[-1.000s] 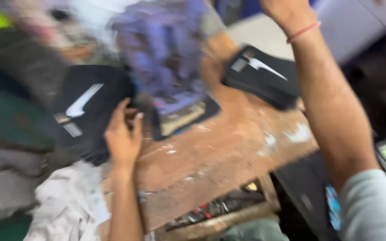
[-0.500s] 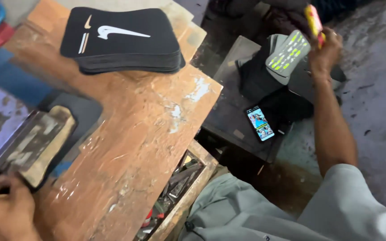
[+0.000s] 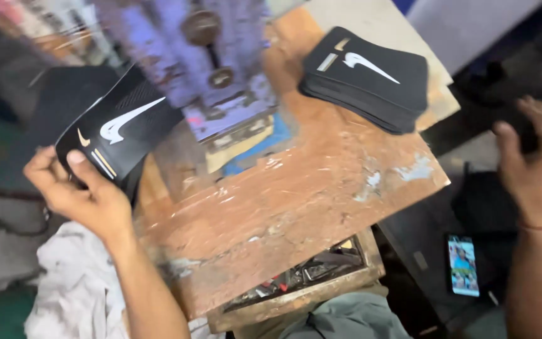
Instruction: Manually placing shoe components under a mechanical press and stacking finished parts on a workbench.
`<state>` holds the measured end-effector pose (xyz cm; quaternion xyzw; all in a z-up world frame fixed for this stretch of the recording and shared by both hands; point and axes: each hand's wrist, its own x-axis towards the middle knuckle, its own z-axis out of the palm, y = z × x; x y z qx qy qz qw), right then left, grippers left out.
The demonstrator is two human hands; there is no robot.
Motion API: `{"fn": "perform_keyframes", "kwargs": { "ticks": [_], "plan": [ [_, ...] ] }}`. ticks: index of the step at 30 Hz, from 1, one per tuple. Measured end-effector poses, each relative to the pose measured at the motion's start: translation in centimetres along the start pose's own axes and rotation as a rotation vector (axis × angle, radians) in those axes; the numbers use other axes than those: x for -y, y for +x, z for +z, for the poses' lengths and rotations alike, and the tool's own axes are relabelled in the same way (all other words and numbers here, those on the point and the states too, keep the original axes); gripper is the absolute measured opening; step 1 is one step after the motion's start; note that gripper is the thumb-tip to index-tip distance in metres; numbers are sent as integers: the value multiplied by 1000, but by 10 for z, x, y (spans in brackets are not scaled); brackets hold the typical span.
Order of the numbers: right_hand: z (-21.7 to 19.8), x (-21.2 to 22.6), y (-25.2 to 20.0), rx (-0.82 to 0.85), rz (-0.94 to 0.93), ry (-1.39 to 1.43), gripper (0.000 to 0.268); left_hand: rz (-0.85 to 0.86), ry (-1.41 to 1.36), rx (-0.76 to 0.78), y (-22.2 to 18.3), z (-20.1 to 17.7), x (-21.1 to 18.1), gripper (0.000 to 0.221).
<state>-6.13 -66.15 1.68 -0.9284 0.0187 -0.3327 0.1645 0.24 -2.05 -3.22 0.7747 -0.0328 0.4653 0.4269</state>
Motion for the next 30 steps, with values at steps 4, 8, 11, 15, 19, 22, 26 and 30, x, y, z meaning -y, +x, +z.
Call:
{"fn": "perform_keyframes", "kwargs": {
  "ticks": [4, 8, 11, 15, 19, 22, 26, 30],
  "plan": [
    [30, 129, 82, 119, -439, -31, 52, -109, -74, -111, 2, -15, 0, 30],
    [110, 132, 101, 324, -645, -91, 66, -330, 140, -297, 9, -28, 11, 27],
    [116, 135, 75, 323, -550, 112, 40, -206, -203, -348, 8, -25, 42, 27],
    [154, 63, 49, 341, -458, 271, 25, -213, -279, -379, 10, -30, 41, 25],
    [102, 145, -11, 348, -370, 245, 22, -270, -299, -377, 13, -30, 37, 24],
    [97, 204, -61, 530, -514, 220, 36, -275, -322, -370, 13, -31, 39, 23],
    [100, 225, -117, 511, -499, 266, 53, -307, -271, -370, 5, -28, 51, 22],
    [91, 265, -145, 601, -553, 193, 75, -295, -293, -353, 7, -33, 56, 22]
  ]
}}
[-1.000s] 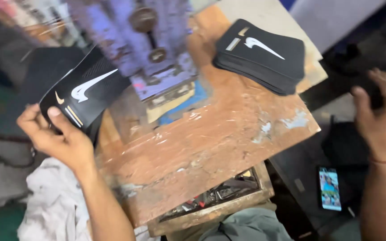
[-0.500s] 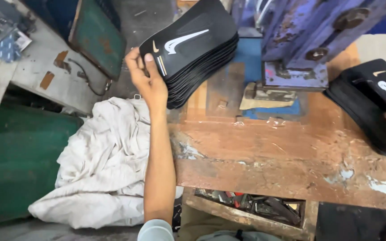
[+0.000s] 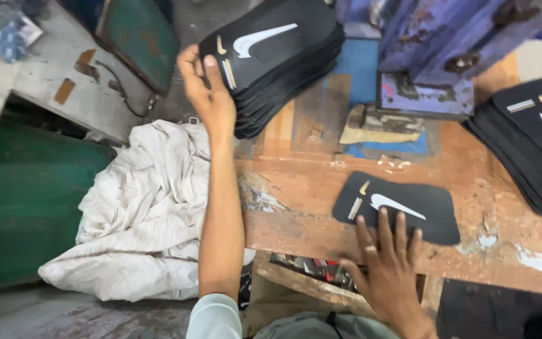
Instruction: Manually placing shoe components under a mechanical press and stacking finished parts on a workbench.
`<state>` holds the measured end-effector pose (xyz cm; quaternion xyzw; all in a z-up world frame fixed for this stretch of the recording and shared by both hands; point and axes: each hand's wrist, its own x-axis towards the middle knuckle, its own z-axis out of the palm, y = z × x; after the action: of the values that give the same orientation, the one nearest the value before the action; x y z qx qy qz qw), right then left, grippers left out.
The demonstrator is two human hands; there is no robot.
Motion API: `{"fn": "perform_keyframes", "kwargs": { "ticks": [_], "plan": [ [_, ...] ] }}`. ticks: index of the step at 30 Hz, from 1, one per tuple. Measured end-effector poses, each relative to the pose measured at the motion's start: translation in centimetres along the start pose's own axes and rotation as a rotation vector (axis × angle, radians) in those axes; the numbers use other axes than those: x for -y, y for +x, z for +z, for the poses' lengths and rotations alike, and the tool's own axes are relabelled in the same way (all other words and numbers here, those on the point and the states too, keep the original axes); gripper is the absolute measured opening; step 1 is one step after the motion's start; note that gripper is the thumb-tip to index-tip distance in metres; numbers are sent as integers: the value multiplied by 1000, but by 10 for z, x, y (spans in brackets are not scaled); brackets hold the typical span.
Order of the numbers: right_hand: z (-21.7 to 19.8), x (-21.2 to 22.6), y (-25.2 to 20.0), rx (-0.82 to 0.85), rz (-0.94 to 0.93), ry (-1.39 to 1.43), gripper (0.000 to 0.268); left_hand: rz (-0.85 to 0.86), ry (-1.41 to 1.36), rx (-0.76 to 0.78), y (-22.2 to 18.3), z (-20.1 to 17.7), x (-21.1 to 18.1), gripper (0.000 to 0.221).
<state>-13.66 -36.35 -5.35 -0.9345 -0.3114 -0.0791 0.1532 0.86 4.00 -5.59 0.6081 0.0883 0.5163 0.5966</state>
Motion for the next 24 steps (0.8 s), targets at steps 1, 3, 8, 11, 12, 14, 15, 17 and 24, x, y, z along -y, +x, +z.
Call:
{"fn": "perform_keyframes", "kwargs": {
  "ticks": [1, 3, 8, 11, 12, 14, 15, 17, 24],
  "plan": [
    [3, 0, 4, -22, -51, 15, 76, 37, -6, 8, 1, 0, 4, 23],
    [5, -8, 26, -37, -78, 22, 76, 55, -23, 31, 2, 2, 7, 23],
    [34, -48, 108, 0, -146, -102, 78, 75, -72, 90, -2, 4, -5, 21],
    [39, -48, 131, -48, -246, -112, 79, 89, -66, 94, -2, 3, -2, 20],
    [37, -44, 129, -49, -247, -113, 79, 90, -67, 94, -1, 3, -1, 20],
    [34, -35, 121, 10, -161, -92, 75, 72, -77, 97, -1, 1, 1, 20],
    [31, -30, 122, 14, -161, -91, 75, 70, -75, 97, -2, 0, 1, 20],
    [24, -22, 125, 36, -127, -92, 74, 79, -49, 97, -2, 1, 0, 20],
    [28, -31, 114, -10, -156, -32, 70, 85, -57, 102, -1, 3, -6, 23]
  ]
}}
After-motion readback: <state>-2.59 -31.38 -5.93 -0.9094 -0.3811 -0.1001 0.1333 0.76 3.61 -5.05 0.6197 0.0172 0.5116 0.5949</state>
